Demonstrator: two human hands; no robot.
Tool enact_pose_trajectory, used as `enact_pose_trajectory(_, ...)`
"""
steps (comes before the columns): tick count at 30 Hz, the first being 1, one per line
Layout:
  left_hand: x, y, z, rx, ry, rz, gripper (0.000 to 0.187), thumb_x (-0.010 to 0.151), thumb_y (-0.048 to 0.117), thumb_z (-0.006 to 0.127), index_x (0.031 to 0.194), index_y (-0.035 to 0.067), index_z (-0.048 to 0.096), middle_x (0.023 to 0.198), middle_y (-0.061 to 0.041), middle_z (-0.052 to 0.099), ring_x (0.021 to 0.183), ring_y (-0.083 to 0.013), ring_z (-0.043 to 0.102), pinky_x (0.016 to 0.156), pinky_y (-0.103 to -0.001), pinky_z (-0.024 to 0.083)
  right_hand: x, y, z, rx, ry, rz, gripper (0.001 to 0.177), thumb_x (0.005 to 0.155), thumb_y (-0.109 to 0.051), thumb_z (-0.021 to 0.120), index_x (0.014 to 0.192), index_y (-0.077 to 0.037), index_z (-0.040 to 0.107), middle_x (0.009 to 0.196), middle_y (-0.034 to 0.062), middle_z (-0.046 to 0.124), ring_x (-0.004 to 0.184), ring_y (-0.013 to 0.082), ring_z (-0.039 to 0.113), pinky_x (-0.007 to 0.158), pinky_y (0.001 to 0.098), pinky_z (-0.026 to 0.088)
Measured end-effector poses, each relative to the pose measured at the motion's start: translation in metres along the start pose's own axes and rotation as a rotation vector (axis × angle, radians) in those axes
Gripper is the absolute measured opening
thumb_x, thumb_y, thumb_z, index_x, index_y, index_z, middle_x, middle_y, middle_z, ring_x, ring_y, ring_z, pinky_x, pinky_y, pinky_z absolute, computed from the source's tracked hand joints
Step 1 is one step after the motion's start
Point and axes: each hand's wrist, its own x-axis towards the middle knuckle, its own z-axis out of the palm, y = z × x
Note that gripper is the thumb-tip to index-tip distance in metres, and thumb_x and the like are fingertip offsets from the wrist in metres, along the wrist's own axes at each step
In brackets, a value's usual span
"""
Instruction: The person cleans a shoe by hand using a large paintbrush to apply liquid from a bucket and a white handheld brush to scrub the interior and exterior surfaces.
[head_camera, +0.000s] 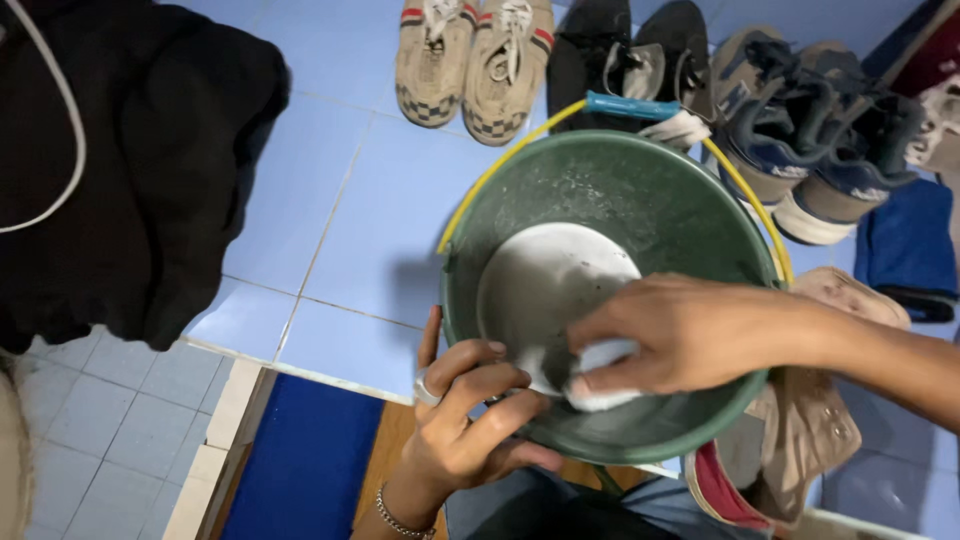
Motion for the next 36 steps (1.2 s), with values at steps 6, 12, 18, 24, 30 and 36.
enact_pose_trajectory(6,0.001,-0.001,-0.001,0.022,-0.007,-0.008,0.048,0.099,0.054,0.037,0.090,0.016,0.065,0.088,-0.001,0.061,0.090,-0.0239,0.061,0.109,-0.064,0.032,0.000,0.009,0.000,0.114,0.087,-0.149,0.029,0.089,-0.051,0.059,0.108,-0.032,0.069,0.084,-0.0010,0.075,0.085,0.0218,0.073,0.074,0.0389,0.050)
enact_pose_trajectory(12,0.000,0.001,-0.003,0.021,-0.028,-0.014,0.048,0.099,0.054,0.038,0.091,0.015,0.066,0.089,-0.002,0.061,0.092,-0.0245,0.061,0.107,-0.065,0.033,0.000,-0.002,0.003,-0.091,0.212,0.013,0.025,0.085,-0.045,0.062,0.105,-0.031,0.064,0.088,0.0003,0.071,0.084,0.0293,0.068,0.060,0.0500,0.047)
enact_pose_trajectory(18,0.000,0.002,-0.003,0.006,-0.026,-0.019,0.048,0.098,0.053,0.039,0.090,0.016,0.067,0.090,-0.001,0.062,0.092,-0.0251,0.061,0.108,-0.065,0.033,-0.006,-0.001,-0.005,0.119,-0.096,-0.042,0.030,0.086,-0.059,0.060,0.096,-0.032,0.070,0.089,-0.0036,0.075,0.091,0.0175,0.071,0.082,0.0342,0.047)
enact_pose_trajectory(24,0.000,0.005,-0.002,0.035,-0.037,-0.041,0.051,0.099,0.054,0.037,0.086,0.016,0.068,0.089,0.000,0.060,0.096,-0.0237,0.058,0.109,-0.064,0.033,-0.007,0.003,0.010,-0.027,0.207,-0.099,0.031,0.090,-0.048,0.058,0.116,-0.032,0.063,0.111,0.0005,0.068,0.104,0.0247,0.065,0.094,0.0492,0.039)
enact_pose_trajectory(30,-0.004,0.006,0.001,0.006,-0.007,-0.030,0.047,0.096,0.054,0.043,0.086,0.016,0.068,0.090,0.000,0.061,0.096,-0.0234,0.058,0.111,-0.064,0.030,-0.021,-0.002,0.002,0.103,-0.022,0.003,0.032,0.090,-0.061,0.056,0.105,-0.035,0.067,0.105,-0.0019,0.071,0.105,0.0208,0.068,0.088,0.0387,0.048)
enact_pose_trajectory(36,-0.003,0.011,0.001,0.021,0.001,-0.045,0.049,0.095,0.056,0.043,0.087,0.015,0.067,0.089,-0.001,0.058,0.096,-0.0246,0.058,0.111,-0.066,0.031,-0.023,-0.002,0.005,0.027,0.189,-0.001,0.025,0.093,-0.050,0.056,0.106,-0.028,0.061,0.105,0.0026,0.073,0.097,0.0359,0.068,0.093,0.0488,0.043)
